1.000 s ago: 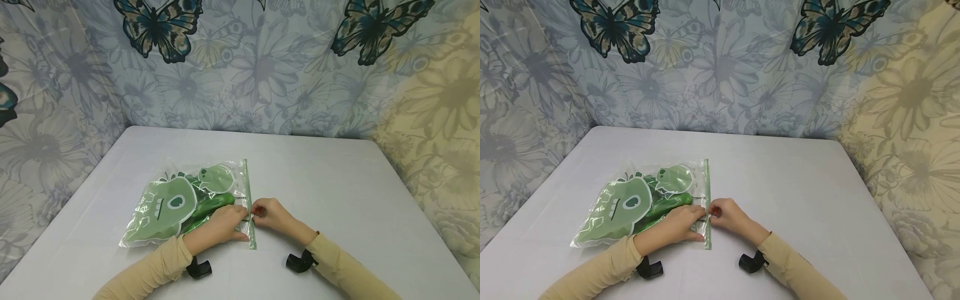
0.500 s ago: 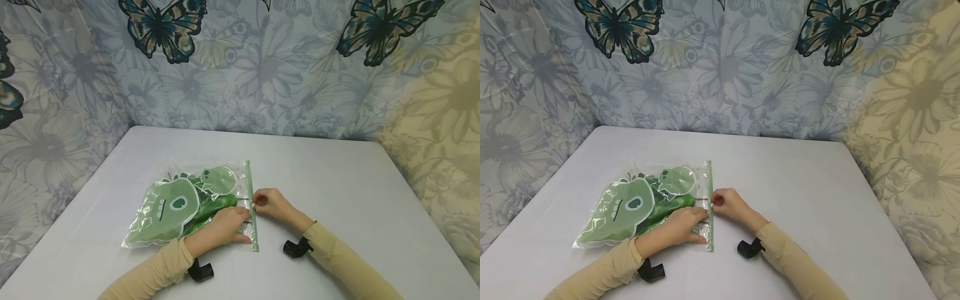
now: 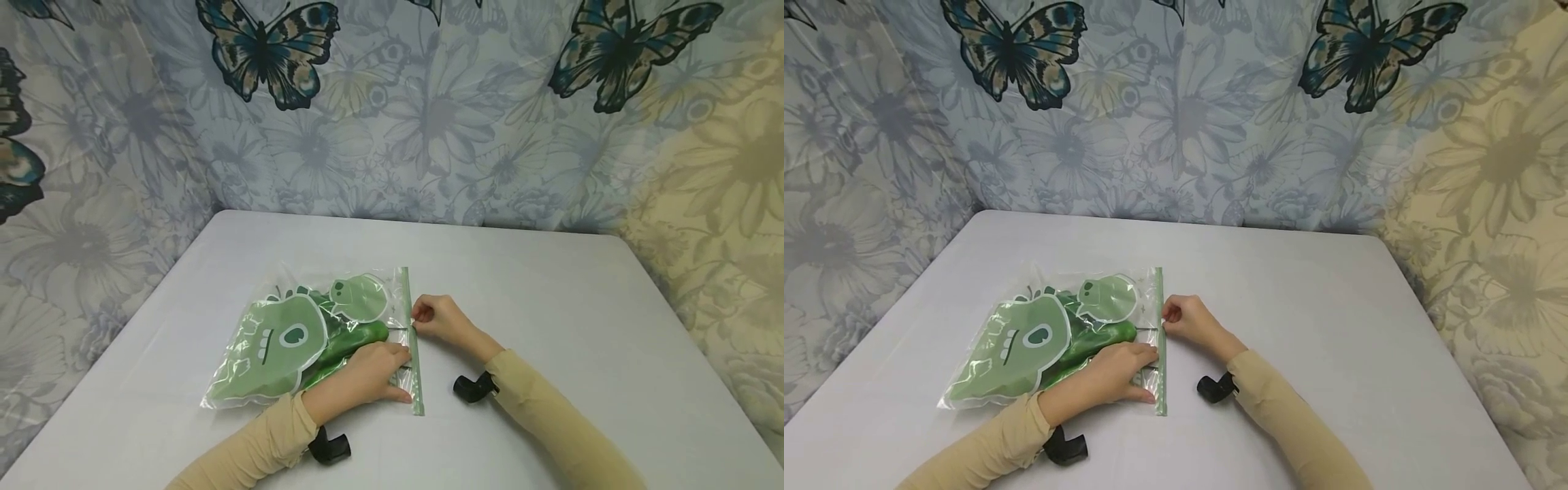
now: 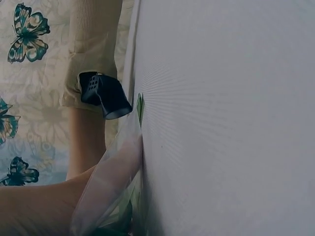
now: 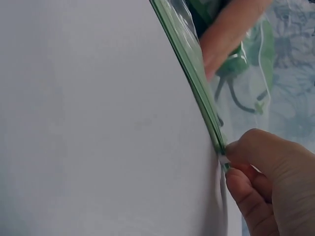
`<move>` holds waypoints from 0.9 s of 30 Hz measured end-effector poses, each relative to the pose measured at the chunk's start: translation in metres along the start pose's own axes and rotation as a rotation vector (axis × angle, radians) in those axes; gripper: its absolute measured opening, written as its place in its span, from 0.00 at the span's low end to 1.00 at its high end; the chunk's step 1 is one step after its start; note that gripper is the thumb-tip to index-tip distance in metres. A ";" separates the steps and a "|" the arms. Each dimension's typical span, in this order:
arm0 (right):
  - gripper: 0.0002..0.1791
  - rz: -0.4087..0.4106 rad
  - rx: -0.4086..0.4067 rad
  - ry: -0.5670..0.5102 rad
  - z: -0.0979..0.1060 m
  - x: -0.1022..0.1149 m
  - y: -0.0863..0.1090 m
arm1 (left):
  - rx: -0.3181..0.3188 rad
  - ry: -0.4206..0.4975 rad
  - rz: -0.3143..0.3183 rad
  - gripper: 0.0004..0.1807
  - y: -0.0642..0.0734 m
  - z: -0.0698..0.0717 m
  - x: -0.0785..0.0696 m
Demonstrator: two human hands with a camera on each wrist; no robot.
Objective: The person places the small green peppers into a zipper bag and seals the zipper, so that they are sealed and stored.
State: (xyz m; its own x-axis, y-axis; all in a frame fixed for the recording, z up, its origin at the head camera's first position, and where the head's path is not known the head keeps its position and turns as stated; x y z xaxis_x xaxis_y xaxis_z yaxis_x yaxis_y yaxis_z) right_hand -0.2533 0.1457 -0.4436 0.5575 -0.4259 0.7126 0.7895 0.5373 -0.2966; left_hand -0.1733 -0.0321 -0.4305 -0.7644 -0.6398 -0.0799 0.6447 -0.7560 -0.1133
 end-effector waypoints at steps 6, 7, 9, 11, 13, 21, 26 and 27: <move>0.11 -0.030 -0.016 0.018 0.002 -0.008 -0.011 | 0.011 -0.017 -0.015 0.35 -0.001 -0.001 -0.001; 0.12 -0.033 -0.021 0.022 0.002 -0.009 -0.013 | 0.009 -0.021 -0.016 0.35 0.000 0.000 -0.001; 0.12 -0.039 -0.029 0.021 0.003 -0.012 -0.018 | 0.004 -0.027 -0.015 0.35 0.000 0.000 0.000; 0.13 -0.043 -0.030 0.022 0.004 -0.015 -0.023 | 0.000 -0.027 -0.013 0.35 0.000 0.000 0.001; 0.12 -0.047 -0.024 0.024 0.005 -0.018 -0.028 | -0.004 -0.020 -0.013 0.35 -0.001 0.000 0.001; 0.12 -0.044 -0.055 0.074 0.011 -0.025 -0.044 | -0.013 -0.009 -0.030 0.34 -0.001 0.002 -0.002; 0.11 -0.070 -0.068 0.091 0.011 -0.028 -0.055 | 0.008 -0.013 -0.016 0.34 -0.001 0.003 -0.001; 0.11 -0.079 -0.068 0.096 0.011 -0.028 -0.058 | 0.010 -0.012 -0.017 0.35 -0.001 0.003 -0.001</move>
State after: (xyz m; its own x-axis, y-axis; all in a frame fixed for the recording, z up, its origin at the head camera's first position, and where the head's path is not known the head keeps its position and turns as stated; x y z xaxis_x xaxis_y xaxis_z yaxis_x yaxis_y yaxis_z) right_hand -0.3172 0.1348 -0.4397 0.5123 -0.5343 0.6723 0.8457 0.4502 -0.2865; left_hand -0.1733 -0.0311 -0.4275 -0.7749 -0.6286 -0.0659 0.6319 -0.7680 -0.1042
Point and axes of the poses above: each hand's wrist, its own y-axis away from the middle knuckle, its own z-axis out of the back of the hand, x = y × z, the point moved 1 cm from there along -y, towards the middle knuckle, and after that the axes turned 1 degree about y, right-handed, at the moved point
